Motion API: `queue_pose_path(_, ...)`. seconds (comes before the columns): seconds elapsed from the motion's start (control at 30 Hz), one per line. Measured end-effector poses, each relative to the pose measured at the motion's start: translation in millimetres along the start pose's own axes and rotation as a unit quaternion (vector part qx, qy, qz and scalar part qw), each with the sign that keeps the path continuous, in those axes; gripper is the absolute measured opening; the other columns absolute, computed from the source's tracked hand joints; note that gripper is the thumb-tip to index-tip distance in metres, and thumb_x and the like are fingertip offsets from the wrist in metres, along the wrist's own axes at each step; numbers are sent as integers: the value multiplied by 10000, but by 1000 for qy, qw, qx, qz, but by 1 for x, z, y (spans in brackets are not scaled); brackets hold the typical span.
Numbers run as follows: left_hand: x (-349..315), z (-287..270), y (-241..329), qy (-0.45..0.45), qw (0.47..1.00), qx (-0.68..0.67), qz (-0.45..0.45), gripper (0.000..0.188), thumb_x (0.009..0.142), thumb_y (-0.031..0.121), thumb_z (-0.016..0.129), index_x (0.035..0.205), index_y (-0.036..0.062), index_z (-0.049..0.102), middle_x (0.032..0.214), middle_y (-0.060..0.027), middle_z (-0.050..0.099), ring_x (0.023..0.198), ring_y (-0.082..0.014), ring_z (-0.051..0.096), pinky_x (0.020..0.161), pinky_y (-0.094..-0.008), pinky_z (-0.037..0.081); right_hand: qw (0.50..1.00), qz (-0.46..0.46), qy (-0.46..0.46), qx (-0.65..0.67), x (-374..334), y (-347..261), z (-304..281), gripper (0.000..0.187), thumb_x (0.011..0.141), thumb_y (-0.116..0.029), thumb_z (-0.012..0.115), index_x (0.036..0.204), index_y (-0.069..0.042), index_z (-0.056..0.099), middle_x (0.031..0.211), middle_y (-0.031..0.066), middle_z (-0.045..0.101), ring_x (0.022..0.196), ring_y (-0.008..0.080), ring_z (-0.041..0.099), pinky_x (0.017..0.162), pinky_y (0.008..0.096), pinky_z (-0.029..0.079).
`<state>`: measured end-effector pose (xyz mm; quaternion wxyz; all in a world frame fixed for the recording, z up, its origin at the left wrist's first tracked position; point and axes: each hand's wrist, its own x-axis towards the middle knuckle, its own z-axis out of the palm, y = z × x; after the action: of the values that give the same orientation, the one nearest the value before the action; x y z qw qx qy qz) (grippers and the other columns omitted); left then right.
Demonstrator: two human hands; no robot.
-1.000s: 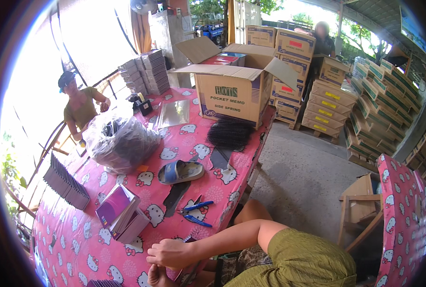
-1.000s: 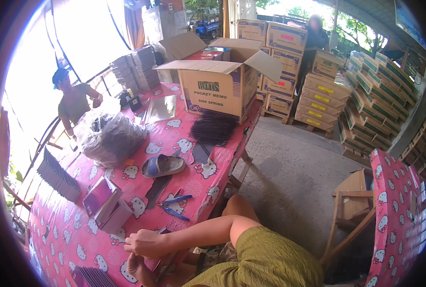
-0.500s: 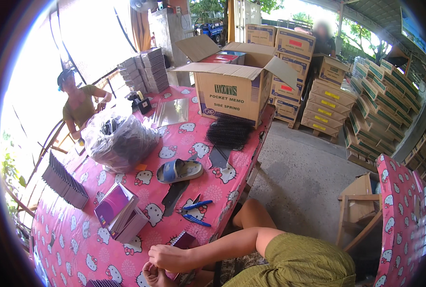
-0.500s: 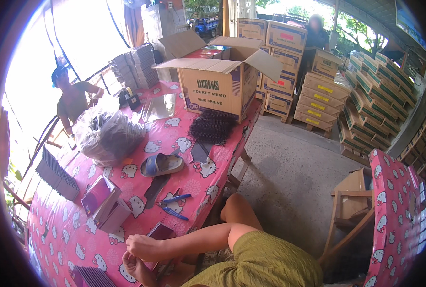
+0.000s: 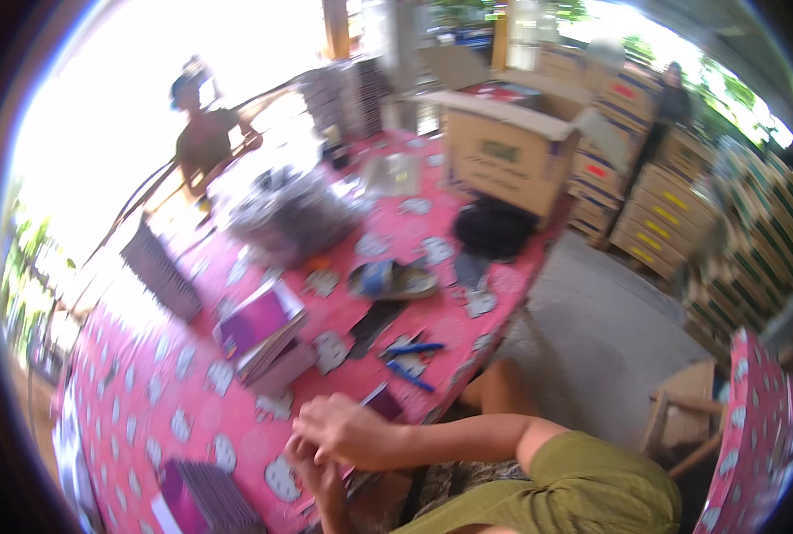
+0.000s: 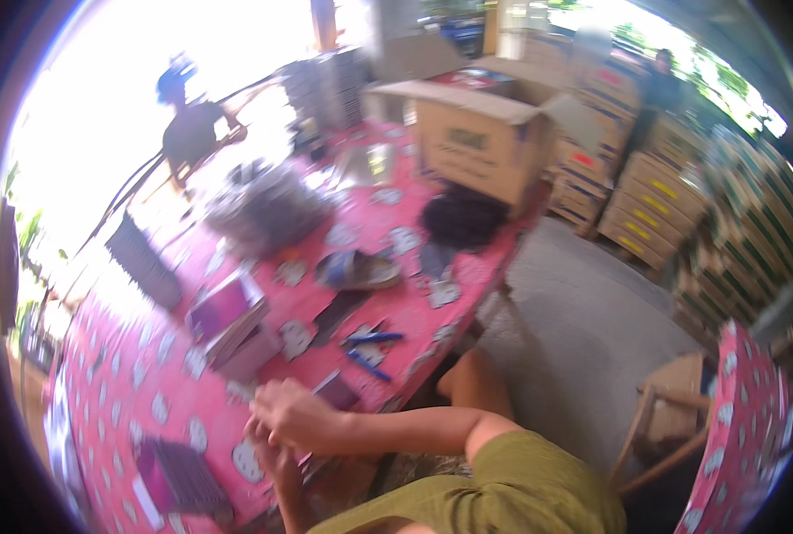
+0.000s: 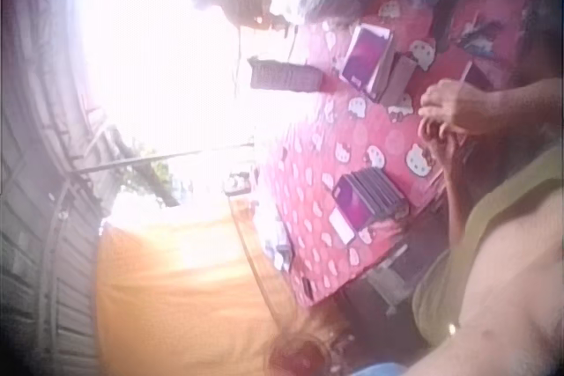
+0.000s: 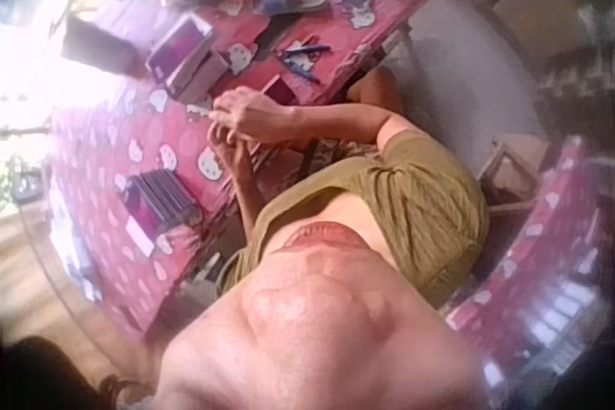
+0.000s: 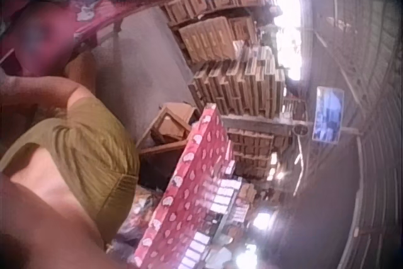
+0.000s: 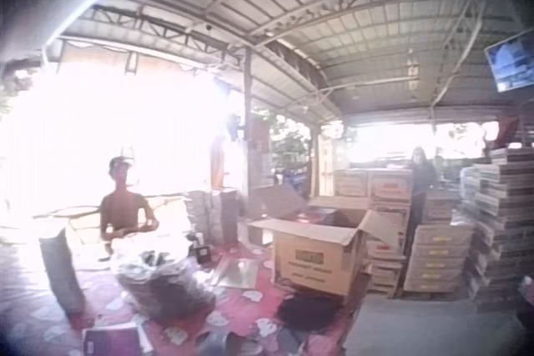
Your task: The person inserts a spiral binding into a stack of notebook paper and covers, then uses pliers to crimp the ends of the wire.
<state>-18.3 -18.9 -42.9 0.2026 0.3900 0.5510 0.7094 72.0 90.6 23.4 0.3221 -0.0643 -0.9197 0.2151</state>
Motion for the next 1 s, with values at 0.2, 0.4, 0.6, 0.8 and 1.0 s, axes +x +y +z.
queue_pose_path(0.2,-14,-21,-8,16,997,49,-49,284,896,116,569,1162,16,554,1081,-94,595,961,-200,569,836,-348,457,973,-169,62,141,12,-58,-24,393,760,-137,716,1118,-20,604,1178,170,547,1033,312,560,852,434,456)
queue_pose_path(0.4,-2,-120,126,469,857,-67,203,241,899,98,616,1073,-68,639,975,-123,672,827,-149,639,763,-272,512,960,-200,122,152,45,-63,-27,263,738,-64,736,993,-51,672,1052,159,596,917,294,603,760,389,499)
queue_pose_path(0.6,-7,-217,101,508,832,221,-13,203,903,68,604,1047,-61,665,984,-118,691,888,-134,635,762,-250,509,929,-158,148,299,142,-53,108,135,808,-113,704,906,-30,662,974,135,658,842,250,641,717,338,512)
queue_pose_path(0.8,-2,-239,56,536,831,113,98,222,948,103,528,1014,-63,661,981,-98,681,876,-129,605,803,-258,480,863,132,40,486,182,-96,204,295,927,-284,594,886,2,651,747,68,649,659,111,570,578,277,458)
queue_pose_path(1.0,-6,-236,75,475,853,184,115,249,965,139,490,1045,-36,648,1031,-88,646,942,-161,584,844,-283,456,928,-55,201,309,182,-86,169,294,853,-277,671,991,-29,595,980,135,599,990,298,561,875,401,424)
